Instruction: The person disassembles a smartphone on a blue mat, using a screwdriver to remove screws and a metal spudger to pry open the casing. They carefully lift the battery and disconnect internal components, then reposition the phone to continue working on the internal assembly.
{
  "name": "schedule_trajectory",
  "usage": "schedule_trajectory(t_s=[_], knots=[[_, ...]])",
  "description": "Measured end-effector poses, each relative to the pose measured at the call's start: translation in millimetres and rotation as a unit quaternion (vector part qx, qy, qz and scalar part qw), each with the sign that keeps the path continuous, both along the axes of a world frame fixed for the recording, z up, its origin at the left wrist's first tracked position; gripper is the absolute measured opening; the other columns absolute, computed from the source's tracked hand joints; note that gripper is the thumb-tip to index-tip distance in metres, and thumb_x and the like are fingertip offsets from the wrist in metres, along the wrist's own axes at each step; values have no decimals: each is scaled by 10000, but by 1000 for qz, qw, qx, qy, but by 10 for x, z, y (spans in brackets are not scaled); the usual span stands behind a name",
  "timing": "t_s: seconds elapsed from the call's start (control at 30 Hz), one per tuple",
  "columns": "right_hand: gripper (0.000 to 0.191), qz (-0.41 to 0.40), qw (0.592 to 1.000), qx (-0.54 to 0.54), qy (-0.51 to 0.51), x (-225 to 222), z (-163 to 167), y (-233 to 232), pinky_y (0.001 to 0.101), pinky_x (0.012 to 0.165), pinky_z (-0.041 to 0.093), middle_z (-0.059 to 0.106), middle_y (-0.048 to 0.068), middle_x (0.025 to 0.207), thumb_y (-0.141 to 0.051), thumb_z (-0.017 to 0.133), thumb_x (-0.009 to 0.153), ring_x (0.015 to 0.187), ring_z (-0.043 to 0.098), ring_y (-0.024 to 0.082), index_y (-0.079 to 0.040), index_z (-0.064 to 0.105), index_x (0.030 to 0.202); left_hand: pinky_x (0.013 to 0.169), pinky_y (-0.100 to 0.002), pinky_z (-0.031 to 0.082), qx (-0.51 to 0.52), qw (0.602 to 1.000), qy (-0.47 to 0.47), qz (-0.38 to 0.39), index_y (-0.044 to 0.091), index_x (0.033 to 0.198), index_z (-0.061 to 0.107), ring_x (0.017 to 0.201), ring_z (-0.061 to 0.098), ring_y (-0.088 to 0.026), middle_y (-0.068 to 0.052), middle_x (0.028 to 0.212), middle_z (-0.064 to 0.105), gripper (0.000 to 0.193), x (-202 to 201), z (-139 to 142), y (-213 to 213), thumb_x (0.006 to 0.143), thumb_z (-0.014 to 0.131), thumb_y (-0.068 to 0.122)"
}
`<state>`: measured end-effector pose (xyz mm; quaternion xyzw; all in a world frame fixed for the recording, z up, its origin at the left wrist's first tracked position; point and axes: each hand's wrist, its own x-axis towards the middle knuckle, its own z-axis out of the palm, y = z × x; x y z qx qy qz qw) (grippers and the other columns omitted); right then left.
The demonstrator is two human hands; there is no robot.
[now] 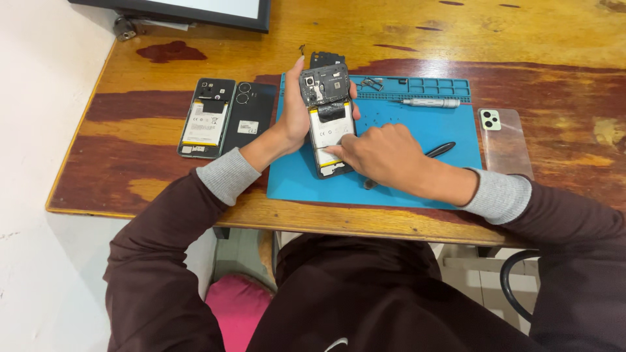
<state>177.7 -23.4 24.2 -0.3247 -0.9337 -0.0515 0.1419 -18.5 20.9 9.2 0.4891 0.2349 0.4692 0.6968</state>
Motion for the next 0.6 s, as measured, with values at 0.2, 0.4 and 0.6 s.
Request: schedule_trajectory(t_s=[0.2, 0.4, 0.6], knots=[[538, -7, 1000, 2, -15, 4, -14, 0, 455, 346, 394, 531, 105, 413, -500, 579, 1005, 354, 550, 333, -114, 599, 631, 779, -388, 618, -2, 1000, -7, 4, 17, 1063, 647, 848, 732, -249, -136, 923, 715, 872, 3, -13, 2, 995, 69, 666], [523, 15, 1000, 7, -14, 42, -33, -14, 443, 336, 384, 526, 104, 421, -491, 583, 1002, 358, 554, 328, -119, 601, 635, 770, -388, 621, 16, 1000, 7, 7, 20, 1065, 651, 843, 734, -245, -140, 913, 716, 876, 1, -29, 8, 992, 67, 669], [535, 1, 1000, 12, -23, 18, -12, -11, 444, 338, 395, 534, 101, 420, -496, 574, 1009, 357, 561, 325, -115, 600, 634, 766, -387, 619, 0, 1000, -10, -1, 18, 1051, 647, 842, 737, -249, -134, 913, 713, 875, 11, -24, 21, 990, 70, 673]])
